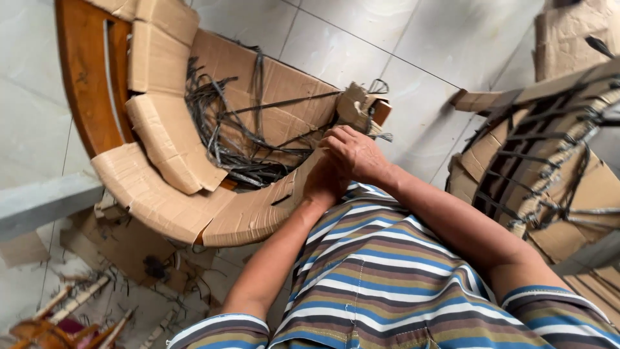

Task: The person weaves dark strips of material through holes in a cardboard template attached to a wooden chair frame. They pull the strips through, tie knots, and adjust the tension to secure the strips in place. The person works on two chairs, moving between them to continue the weaving process.

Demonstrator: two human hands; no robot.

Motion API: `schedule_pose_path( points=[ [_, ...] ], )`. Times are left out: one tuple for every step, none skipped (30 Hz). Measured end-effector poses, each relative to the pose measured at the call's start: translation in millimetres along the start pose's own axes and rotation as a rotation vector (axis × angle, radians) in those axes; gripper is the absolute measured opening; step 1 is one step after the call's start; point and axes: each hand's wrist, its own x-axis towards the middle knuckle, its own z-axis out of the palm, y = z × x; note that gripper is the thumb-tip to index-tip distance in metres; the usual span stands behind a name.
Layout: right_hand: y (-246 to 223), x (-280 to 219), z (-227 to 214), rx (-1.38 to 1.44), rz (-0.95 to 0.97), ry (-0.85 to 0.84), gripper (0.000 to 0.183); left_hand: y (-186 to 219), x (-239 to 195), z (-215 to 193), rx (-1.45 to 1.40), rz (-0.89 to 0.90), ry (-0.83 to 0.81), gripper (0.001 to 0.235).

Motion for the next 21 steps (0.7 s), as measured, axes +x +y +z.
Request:
schedule_pose_path(
  points=[
    [7,-7,9,0.018,-0.027,-0.007,0.023,1,0,11,0.001,-0.033,0.002,0.05],
    [14,-13,18,-0.089,-0.012,-0.057,0.02,2,0,22,-0.139,-0.115,0.043,0.045],
    [24,-16,27,-0.199,-0.002,-0.103,0.021,1,3,32,-0.278,-0.198,0.094,0.041],
    [22,-15,23,-0.185,-0.034,-0.107,0.021,1,5,42,-0.275,-0.232,0.105,0.041],
    [20,-14,20,-0.201,-0.015,-0.096,0.024,2,7,53,-0.482,-0.338,0.185,0.034],
    [18,-14,16,-0.218,0.004,-0.085,0.026,2,9,63,-0.688,-0.44,0.274,0.028],
    [18,-14,15,-0.2,-0.029,-0.095,0.026,3,10,55,-0.688,-0.475,0.29,0.028],
    [18,-15,14,-0.231,-0.015,-0.083,0.028,4,10,46,-0.672,-0.428,0.339,0.027],
    [20,-15,12,-0.267,0.002,-0.067,0.03,4,13,38,-0.651,-0.372,0.387,0.026],
    [22,-17,16,-0.255,-0.027,-0.071,0.03,3,6,32,-0.648,-0.4,0.403,0.026],
    [22,-19,18,-0.289,-0.008,-0.067,0.028,4,-1,27,-0.633,-0.345,0.374,0.028],
    [24,-22,20,-0.324,0.011,-0.062,0.027,5,-8,21,-0.618,-0.291,0.345,0.033],
    [24,-23,20,-0.316,-0.003,-0.07,0.027,4,-11,17,-0.621,-0.308,0.35,0.033],
    [24,-24,21,-0.338,0.012,-0.072,0.026,3,-13,13,-0.706,-0.296,0.306,0.041],
    [26,-24,21,-0.365,0.027,-0.072,0.025,1,-14,8,-0.791,-0.278,0.266,0.048],
    [24,-22,17,-0.362,0.013,-0.077,0.025,-2,-20,4,-0.794,-0.29,0.276,0.048],
    [20,-19,15,-0.382,0.018,-0.052,0.018,-6,-28,1,-0.834,-0.297,0.162,0.062],
    [17,-16,14,-0.402,0.024,-0.026,0.011,-10,-36,-1,-0.874,-0.302,0.049,0.077],
    [18,-17,16,-0.394,0.019,-0.028,0.011,-15,-46,-8,-0.874,-0.312,0.05,0.077],
    [19,-18,18,-0.384,0.033,-0.023,0.01,-20,-55,-16,-0.919,-0.313,0.004,0.08],
    [23,-20,17,-0.38,0.045,-0.019,0.01,-24,-61,-23,-0.965,-0.309,-0.038,0.085]
  ],
)
